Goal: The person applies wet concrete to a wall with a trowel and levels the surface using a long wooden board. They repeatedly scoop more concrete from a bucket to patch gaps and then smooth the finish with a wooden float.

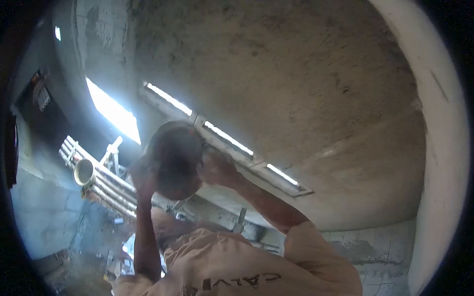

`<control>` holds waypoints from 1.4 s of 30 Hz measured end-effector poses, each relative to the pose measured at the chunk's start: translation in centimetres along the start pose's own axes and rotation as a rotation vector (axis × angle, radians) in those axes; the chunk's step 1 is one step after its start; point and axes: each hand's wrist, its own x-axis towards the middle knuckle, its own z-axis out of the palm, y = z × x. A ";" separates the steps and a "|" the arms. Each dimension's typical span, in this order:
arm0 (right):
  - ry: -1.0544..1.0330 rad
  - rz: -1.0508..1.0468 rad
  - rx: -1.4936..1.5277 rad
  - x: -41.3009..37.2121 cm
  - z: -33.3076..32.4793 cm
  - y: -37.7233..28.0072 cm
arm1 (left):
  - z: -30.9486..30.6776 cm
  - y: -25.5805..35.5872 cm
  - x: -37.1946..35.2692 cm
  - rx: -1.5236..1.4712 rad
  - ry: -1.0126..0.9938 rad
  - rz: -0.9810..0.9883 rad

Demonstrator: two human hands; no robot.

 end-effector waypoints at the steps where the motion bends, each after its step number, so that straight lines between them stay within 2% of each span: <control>1: 0.017 -0.118 -0.164 -0.2 2.2 0.7 | 0.7 1.3 0.2 0.021 -0.058 0.009; 3: 0.035 -0.375 -0.336 -1.7 7.0 2.4 | 1.2 3.6 1.3 0.133 -0.142 0.042; 4: 0.052 -0.508 -0.355 -2.8 8.3 3.8 | 1.0 2.5 1.7 0.149 -0.180 0.110; 5: -0.016 -0.385 -0.399 -3.3 6.9 2.5 | 0.9 1.4 2.2 0.162 -0.216 0.179; 6: -0.081 -0.266 -0.453 -3.0 4.2 1.0 | 0.4 1.5 2.3 0.106 -0.248 0.112; 8: 0.157 -0.299 -0.302 -2.1 2.2 1.9 | -0.3 2.6 2.8 -0.029 -0.275 -0.069; 10: 0.319 -0.453 -0.564 -1.4 4.8 4.2 | 0.6 4.9 3.3 0.029 -0.281 -0.039; 12: 0.350 -0.499 -0.581 -2.2 6.1 4.8 | 1.0 5.5 4.3 0.062 -0.292 0.000; 14: 0.233 -0.472 -0.348 -3.3 3.4 3.3 | 1.4 5.1 4.9 0.065 -0.283 0.021; 15: 0.301 -0.430 -0.314 -2.3 2.5 3.0 | 1.6 5.3 5.0 0.037 -0.290 0.000; 18: 0.383 -0.515 -0.422 -1.2 2.8 2.7 | 2.6 6.3 5.4 -0.041 -0.283 -0.046; 20: 0.218 -0.499 -0.517 -2.7 1.5 1.6 | 2.9 6.2 5.6 0.016 -0.291 -0.059; 22: 0.138 -0.358 -0.396 -3.0 0.9 1.0 | 3.2 6.1 5.3 0.087 -0.281 -0.037; 24: 0.322 -0.266 -0.414 -1.9 -0.3 1.1 | 3.6 6.6 4.7 0.183 -0.271 0.033; 26: 0.486 -0.354 -0.339 -0.5 -0.9 3.0 | 3.9 8.7 4.1 0.198 -0.275 0.148; 29: 0.222 -0.354 -0.272 1.1 -0.3 4.8 | 3.9 10.7 3.2 0.316 -0.263 0.322; 30: 0.238 -0.454 -0.155 1.4 0.3 6.0 | 3.8 11.0 3.2 0.374 -0.240 0.385; 31: 0.259 -0.554 -0.040 1.3 1.1 7.5 | 3.4 11.1 3.1 0.298 -0.255 0.365; 34: 0.089 -0.532 0.153 1.0 1.7 8.4 | 1.6 11.0 2.1 0.114 -0.295 0.258; 36: -0.379 0.208 0.681 -0.8 0.1 5.0 | 1.2 11.2 1.5 0.026 -0.305 0.154; 37: -0.301 0.099 0.621 -0.8 1.1 4.9 | 1.2 11.0 1.5 0.008 -0.283 0.215; 40: -0.287 0.078 0.852 -0.9 5.1 4.1 | 1.9 10.1 0.4 0.063 -0.207 0.214; 42: -0.345 0.139 0.969 -0.7 5.3 3.1 | 2.9 9.1 -0.9 0.081 -0.114 0.077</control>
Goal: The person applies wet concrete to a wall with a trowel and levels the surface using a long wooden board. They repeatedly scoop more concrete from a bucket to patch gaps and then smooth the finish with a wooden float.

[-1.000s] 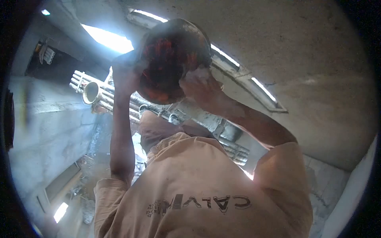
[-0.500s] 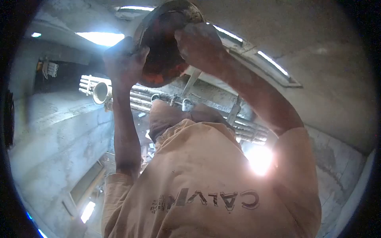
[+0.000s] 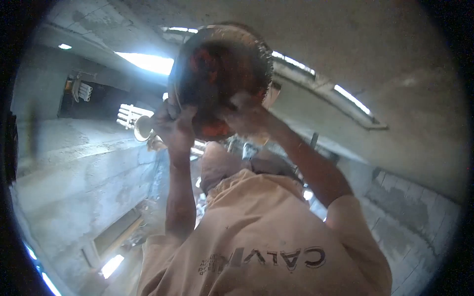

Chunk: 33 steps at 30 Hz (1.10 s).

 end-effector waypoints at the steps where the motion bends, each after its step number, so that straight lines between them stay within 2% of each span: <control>1: -0.015 0.052 0.051 -0.4 0.2 -0.7 | 0.7 -0.7 -0.6 -0.009 0.047 -0.069; 3: 0.077 -0.023 0.170 -2.3 0.4 -2.1 | 2.2 -3.0 -1.2 -0.101 0.274 0.002; 4: 0.069 0.115 0.054 -3.6 -0.5 -4.6 | 2.4 -3.3 -1.2 -0.239 0.329 -0.108; 5: 0.079 -0.053 0.092 -3.6 -1.5 -3.3 | 1.9 -4.3 -1.8 -0.387 0.367 -0.214; 6: 0.154 0.011 0.104 -5.6 -2.3 -7.2 | 1.2 -5.1 -2.1 -0.410 0.394 -0.216; 7: 0.144 0.007 0.006 -6.3 -3.8 -9.2 | 0.6 -6.0 -2.5 -0.432 0.421 -0.218; 8: 0.060 -0.224 0.114 -5.9 -6.0 -7.3 | -0.1 -6.8 -2.9 -0.455 0.449 -0.219; 10: 0.246 -0.007 -0.264 -6.6 -8.9 -10.0 | -3.0 -8.7 -4.6 -0.281 0.403 -0.371; 12: 0.174 -0.173 -0.236 -7.7 -11.7 -11.3 | -4.1 -9.0 -5.7 -0.469 0.557 -0.326; 14: 0.187 -0.267 -0.444 -8.8 -12.8 -13.2 | -5.9 -7.9 -7.3 -0.597 0.718 -0.407; 15: 0.244 -0.288 -0.661 -9.4 -12.9 -15.0 | -7.0 -9.1 -8.7 -0.529 0.734 -0.466; 17: 0.190 -0.377 -0.719 -11.9 -11.5 -19.4 | -8.9 -12.4 -11.7 -0.384 0.757 -0.580; 20: 0.105 -0.493 -0.784 -14.5 -9.2 -24.5 | -10.4 -12.8 -13.2 -0.383 0.855 -0.485; 21: 0.079 -0.527 -0.826 -15.3 -8.4 -26.0 | -10.9 -14.4 -13.9 -0.353 0.872 -0.527; 23: 0.039 -0.588 -1.006 -16.3 -6.8 -28.4 | -11.3 -12.4 -12.7 -0.321 0.931 -0.470; 24: -0.016 -0.659 -0.973 -16.3 -6.1 -29.2 | -11.8 -11.5 -12.1 -0.300 0.961 -0.443; 26: -0.116 -0.791 -0.901 -16.3 -5.0 -30.3 | -13.1 -11.4 -11.3 -0.346 0.901 -0.463; 29: -0.326 -1.117 -0.846 -13.8 -6.0 -31.5 | -14.2 -11.2 -9.5 -0.389 0.904 -0.407; 30: 0.117 -0.812 -0.819 -12.5 -8.0 -31.1 | -14.4 -11.0 -8.9 -0.396 0.920 -0.379; 32: 0.380 -0.657 -0.477 -10.3 -16.5 -30.2 | -14.9 -10.2 -8.1 -0.477 0.949 -0.292; 33: 0.491 -0.753 -0.591 -12.0 -20.2 -28.5 | -15.5 -10.2 -9.2 -0.501 0.950 -0.271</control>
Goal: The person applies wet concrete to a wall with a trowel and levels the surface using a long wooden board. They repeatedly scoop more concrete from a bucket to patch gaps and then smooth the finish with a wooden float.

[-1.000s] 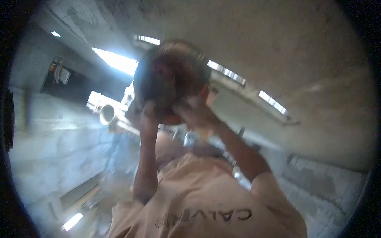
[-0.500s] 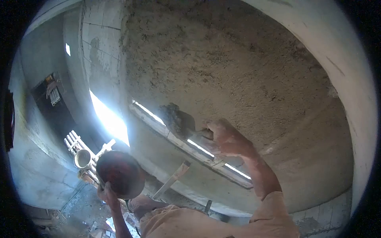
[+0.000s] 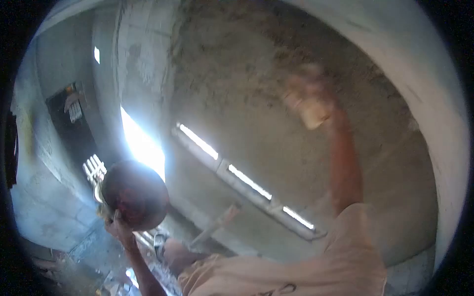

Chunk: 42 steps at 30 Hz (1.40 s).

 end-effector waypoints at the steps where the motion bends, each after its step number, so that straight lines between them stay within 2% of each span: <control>1: 0.104 -0.083 -0.137 -1.7 -3.2 2.6 | -2.8 -0.1 0.1 0.058 0.008 -0.043; 3: 0.250 -0.050 -0.154 -6.4 -5.6 1.6 | -5.3 -2.4 0.9 0.060 0.104 -0.111; 6: 0.282 0.345 0.041 -16.2 -1.5 2.5 | -7.8 -3.4 1.0 0.238 0.018 -0.102; 7: 0.225 0.500 0.095 -19.2 0.9 3.8 | -8.3 -4.0 1.8 0.300 -0.007 -0.092; 8: 0.137 0.663 0.131 -22.5 3.5 5.7 | -9.0 -7.0 2.2 0.432 0.049 -0.093; 9: 0.003 0.831 0.126 -25.8 6.1 8.3 | -8.1 -6.9 2.0 0.530 0.002 -0.147; 10: -0.312 0.993 0.102 -29.8 7.9 13.6 | -7.0 -7.0 2.1 0.635 -0.044 -0.205; 11: -0.394 1.220 -0.032 -31.0 12.3 12.6 | -6.4 -8.1 2.1 0.562 -0.117 -0.105; 12: -0.394 1.139 -0.266 -33.3 15.4 12.3 | -5.8 -9.2 1.8 0.601 -0.163 -0.040; 15: -0.469 0.993 -0.143 -39.5 18.8 16.1 | -3.5 -11.1 2.2 1.049 -0.253 0.342; 16: -0.441 1.052 -0.006 -36.9 20.0 12.9 | -1.0 -9.0 2.0 0.873 -0.453 0.193; 17: -0.444 1.119 0.062 -36.4 21.0 13.1 | 1.5 -7.0 1.8 0.703 -0.618 0.011; 18: -0.428 1.175 0.191 -32.6 22.2 9.1 | 3.6 -6.5 1.0 0.532 -0.607 -0.033; 19: -0.489 1.085 0.182 -29.7 23.1 7.8 | 5.2 -7.2 0.5 0.542 -0.642 -0.004; 21: -0.524 0.616 -0.126 -25.8 25.1 7.3 | 7.9 -8.1 -0.6 0.545 -0.703 0.060; 23: -0.483 0.466 -0.240 -21.2 27.1 5.4 | 10.7 -6.4 -2.2 0.541 -0.797 0.113; 24: -0.308 0.152 -0.385 -20.2 28.6 5.9 | 11.7 -5.7 -2.9 0.534 -0.840 0.140; 26: -0.158 -0.139 -0.531 -19.2 30.0 7.0 | 12.8 -5.7 -3.6 0.610 -0.878 0.248; 27: -0.188 -0.116 -0.533 -18.9 30.5 7.3 | 13.1 -5.4 -3.6 0.649 -0.889 0.307; 30: -0.518 0.110 -0.300 -18.8 33.2 11.4 | 13.5 -3.6 -3.0 0.613 -0.873 0.239; 32: -0.779 0.418 0.015 -18.1 33.8 11.5 | 13.6 -2.3 -3.2 0.615 -0.869 0.193; 34: -0.965 0.840 0.419 -16.3 33.1 8.4 | 13.5 -2.3 -2.8 0.613 -0.851 0.177; 36: -0.864 0.785 0.568 -16.9 33.8 7.1 | 12.4 -4.2 -2.4 0.612 -0.822 0.183; 38: -0.904 0.868 0.548 -16.8 33.0 5.4 | 11.4 -5.6 -1.8 0.569 -0.727 0.061; 41: -0.868 0.895 1.193 -20.9 33.4 9.4 | 10.3 -8.8 -0.5 0.406 -0.602 -0.044; 42: -0.683 1.000 1.237 -22.2 33.3 9.6 | 7.7 -13.8 0.7 0.392 -0.499 -0.007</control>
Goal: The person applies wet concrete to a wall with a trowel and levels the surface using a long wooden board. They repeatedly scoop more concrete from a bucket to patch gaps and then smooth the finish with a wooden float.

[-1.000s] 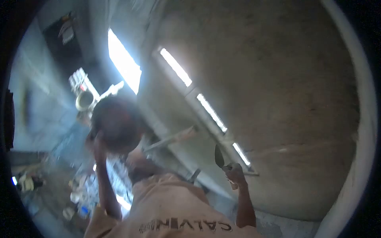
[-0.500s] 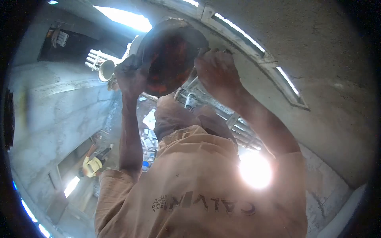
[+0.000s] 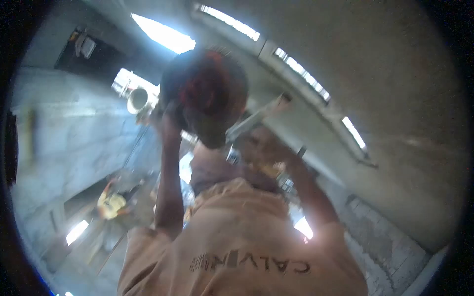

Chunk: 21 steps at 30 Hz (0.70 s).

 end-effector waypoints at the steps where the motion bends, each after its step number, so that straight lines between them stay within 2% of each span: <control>1: 0.109 0.026 -0.154 -1.1 1.1 -2.7 | 0.1 1.3 -0.3 -0.015 0.024 -0.057; 2: 0.215 0.068 -0.303 -2.2 2.2 -5.5 | 0.3 3.0 -0.8 -0.037 0.049 -0.118; 4: 0.388 0.015 -0.879 -4.6 2.8 -10.1 | 0.0 2.3 -1.8 -0.062 0.111 -0.176; 5: 0.451 -0.164 -1.016 -4.8 0.7 -9.4 | -0.9 -3.0 -2.0 0.078 0.196 -0.056; 7: 0.537 -0.334 -1.241 -5.1 -0.5 -11.9 | -3.0 -2.7 -2.7 0.179 0.260 -0.111; 8: 0.568 -0.321 -1.329 -5.3 0.2 -14.3 | -3.4 -1.3 -3.2 0.202 0.331 -0.254; 10: 0.536 -0.263 -1.449 -6.5 2.5 -18.5 | -5.7 -1.5 -4.5 0.110 0.315 -0.244; 13: 0.435 -0.207 -1.581 -8.1 6.4 -23.2 | -8.8 -4.1 -6.8 0.071 0.479 -0.259; 14: 0.380 -0.612 -1.695 -7.7 4.4 -22.4 | -9.5 -4.1 -7.6 -0.002 0.532 -0.338; 15: 0.289 -0.614 -1.673 -8.1 5.6 -23.4 | -10.2 -3.7 -8.4 -0.081 0.584 -0.414; 16: 0.198 -0.613 -1.648 -8.9 7.8 -24.7 | -11.7 -5.1 -9.3 -0.051 0.544 -0.375; 17: 0.119 -0.599 -1.644 -9.7 10.1 -25.7 | -12.2 -4.7 -9.9 0.041 0.629 -0.437; 19: -0.026 -0.559 -1.648 -11.6 14.8 -27.6 | -14.0 -6.6 -11.7 0.016 0.631 -0.462; 21: -0.185 -0.564 -1.642 -11.7 16.1 -28.9 | -14.4 -6.1 -12.5 0.024 0.700 -0.435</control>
